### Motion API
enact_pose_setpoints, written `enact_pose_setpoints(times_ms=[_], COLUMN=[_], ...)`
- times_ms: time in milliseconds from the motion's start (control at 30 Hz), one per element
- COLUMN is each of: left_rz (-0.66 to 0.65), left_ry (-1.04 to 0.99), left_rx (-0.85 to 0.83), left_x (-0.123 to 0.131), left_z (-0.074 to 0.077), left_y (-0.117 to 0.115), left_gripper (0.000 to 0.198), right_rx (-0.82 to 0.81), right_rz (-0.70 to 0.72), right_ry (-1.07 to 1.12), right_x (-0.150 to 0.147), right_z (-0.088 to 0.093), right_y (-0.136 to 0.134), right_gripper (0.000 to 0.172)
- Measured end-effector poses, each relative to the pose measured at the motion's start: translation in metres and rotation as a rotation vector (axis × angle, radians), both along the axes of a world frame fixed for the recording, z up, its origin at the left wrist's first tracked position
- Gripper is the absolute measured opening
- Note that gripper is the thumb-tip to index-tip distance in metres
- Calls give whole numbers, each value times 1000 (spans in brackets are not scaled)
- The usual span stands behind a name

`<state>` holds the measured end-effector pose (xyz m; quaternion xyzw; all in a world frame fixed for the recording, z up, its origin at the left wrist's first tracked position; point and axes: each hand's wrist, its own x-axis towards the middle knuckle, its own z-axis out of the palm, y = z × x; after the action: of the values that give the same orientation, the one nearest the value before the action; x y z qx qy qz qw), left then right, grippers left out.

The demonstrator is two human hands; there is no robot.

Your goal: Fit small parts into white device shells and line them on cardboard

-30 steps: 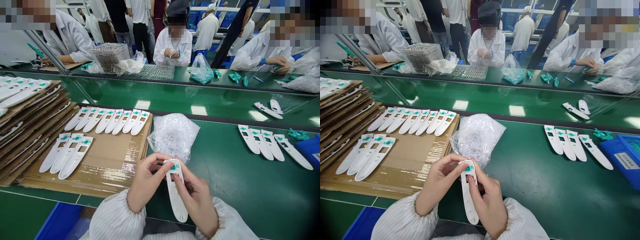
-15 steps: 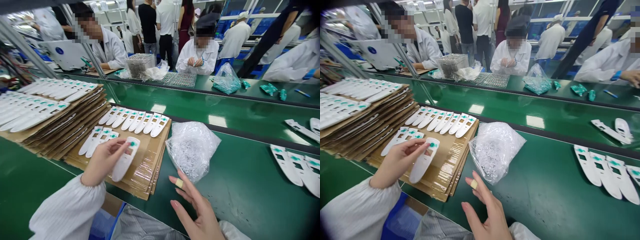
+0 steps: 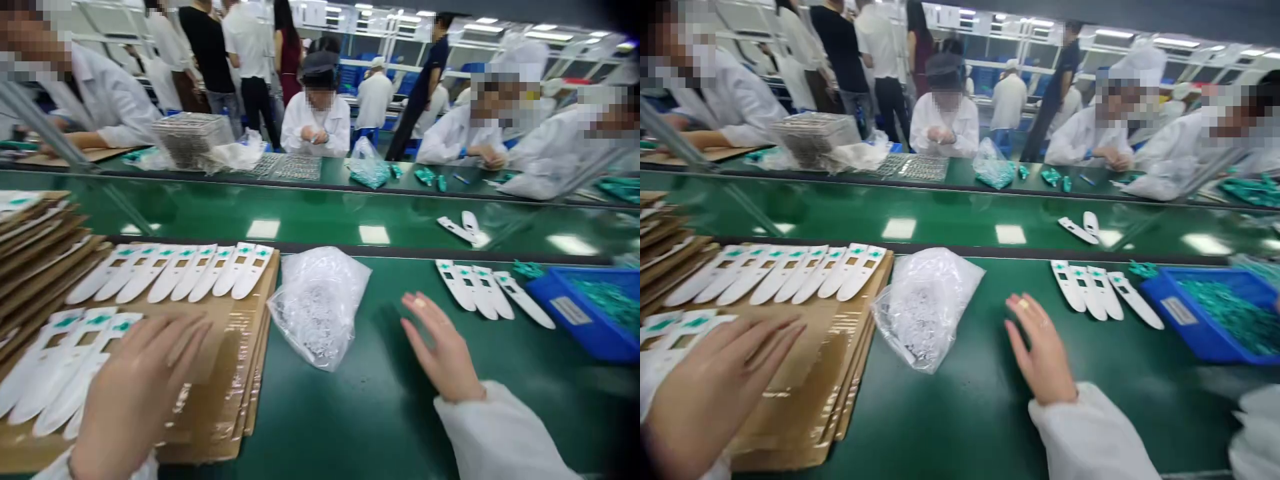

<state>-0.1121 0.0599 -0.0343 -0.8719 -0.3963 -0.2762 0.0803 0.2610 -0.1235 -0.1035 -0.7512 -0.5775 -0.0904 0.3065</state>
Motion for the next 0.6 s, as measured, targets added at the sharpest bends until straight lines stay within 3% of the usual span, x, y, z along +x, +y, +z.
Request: enact_pose_setpoints(times_ms=[133,267,367,467,600], left_rz=[-309,-380,-366,-420,-438], left_ry=[-59,159,235,155,46], left_rx=[-65,-199,-275,-315,-333], left_x=[81,141,153,150,146], left_z=[-5,-10,-14,-17,-17], left_y=[-23,-27,-22,-18,-20], left_gripper=[28,19,16,21,31], right_rx=[-154,-267,-285,-276,-211], right_rz=[-214,-199,-114,-10,-11], right_ry=[-73,-76,-57,-18,68], right_x=[77,80,48,14,-2], right_z=[-12,-23,-20,-9,-1], right_y=[3,-1,-18,-35,-30], right_gripper=[45,46,47,44,39])
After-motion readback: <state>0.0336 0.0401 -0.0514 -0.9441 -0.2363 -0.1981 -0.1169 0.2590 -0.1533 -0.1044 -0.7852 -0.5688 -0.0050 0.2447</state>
